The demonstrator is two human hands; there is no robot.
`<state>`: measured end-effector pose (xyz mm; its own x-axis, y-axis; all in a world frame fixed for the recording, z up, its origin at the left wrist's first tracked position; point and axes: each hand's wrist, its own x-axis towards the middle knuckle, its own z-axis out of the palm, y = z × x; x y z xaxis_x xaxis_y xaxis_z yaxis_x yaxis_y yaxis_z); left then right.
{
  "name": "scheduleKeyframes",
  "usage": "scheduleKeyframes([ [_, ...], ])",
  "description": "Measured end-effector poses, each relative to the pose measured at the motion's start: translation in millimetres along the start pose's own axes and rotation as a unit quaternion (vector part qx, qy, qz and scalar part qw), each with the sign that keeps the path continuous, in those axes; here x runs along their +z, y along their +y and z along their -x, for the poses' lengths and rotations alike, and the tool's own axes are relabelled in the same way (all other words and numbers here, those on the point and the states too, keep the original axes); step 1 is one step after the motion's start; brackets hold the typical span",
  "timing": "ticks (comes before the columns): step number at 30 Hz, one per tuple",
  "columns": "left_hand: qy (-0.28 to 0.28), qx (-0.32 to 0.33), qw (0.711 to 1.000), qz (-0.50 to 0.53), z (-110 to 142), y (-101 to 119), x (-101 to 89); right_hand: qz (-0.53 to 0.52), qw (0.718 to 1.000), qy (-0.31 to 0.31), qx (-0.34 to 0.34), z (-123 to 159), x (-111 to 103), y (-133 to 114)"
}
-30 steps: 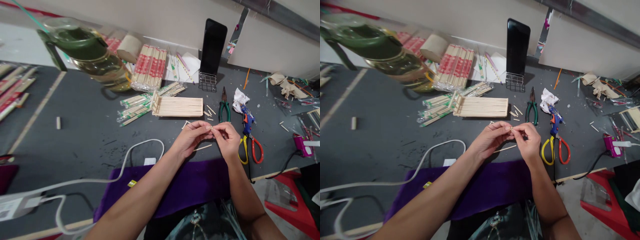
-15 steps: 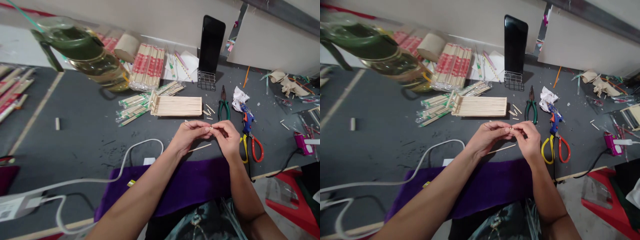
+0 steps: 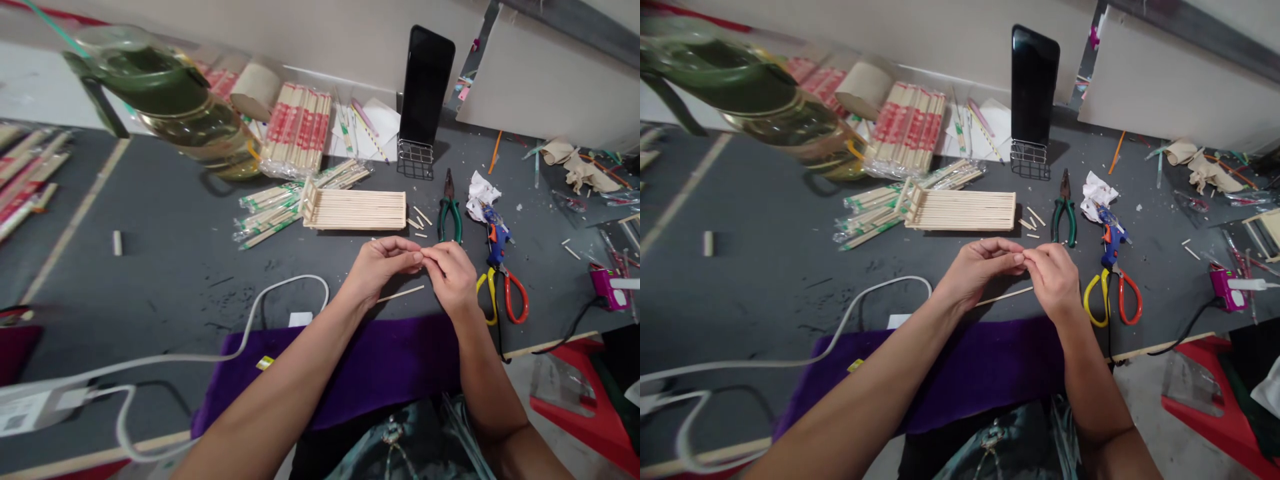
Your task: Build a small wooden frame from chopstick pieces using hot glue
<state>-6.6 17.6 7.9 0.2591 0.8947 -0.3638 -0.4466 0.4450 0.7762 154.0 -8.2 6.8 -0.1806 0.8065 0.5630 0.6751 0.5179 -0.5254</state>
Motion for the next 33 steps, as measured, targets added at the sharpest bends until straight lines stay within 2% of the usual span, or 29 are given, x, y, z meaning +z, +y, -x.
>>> scheduleKeyframes([
  [7,-0.037,-0.047,0.996,0.062,0.3,3.3,-1.3,-0.088,0.995,0.041,0.012,-4.3,-3.0,-4.7],
  [15,-0.044,-0.014,0.996,0.079,4.8,5.4,4.2,-0.143,0.988,0.037,0.041,-5.4,-8.0,-10.7],
  [18,-0.043,0.013,0.997,0.060,6.7,5.3,5.8,-0.122,0.991,0.061,0.008,-4.9,-7.1,-9.1],
  [24,-0.037,0.081,0.996,0.006,7.3,3.2,5.5,-0.010,0.993,0.089,-0.078,-2.6,-4.5,-6.0],
  [29,-0.035,0.074,0.997,0.002,7.7,4.3,6.0,0.021,0.992,0.083,-0.088,-1.7,-4.2,-7.4],
  [33,-0.037,0.060,0.998,-0.001,7.0,5.0,6.2,0.015,0.995,0.074,-0.061,-0.3,-2.6,-6.2],
])
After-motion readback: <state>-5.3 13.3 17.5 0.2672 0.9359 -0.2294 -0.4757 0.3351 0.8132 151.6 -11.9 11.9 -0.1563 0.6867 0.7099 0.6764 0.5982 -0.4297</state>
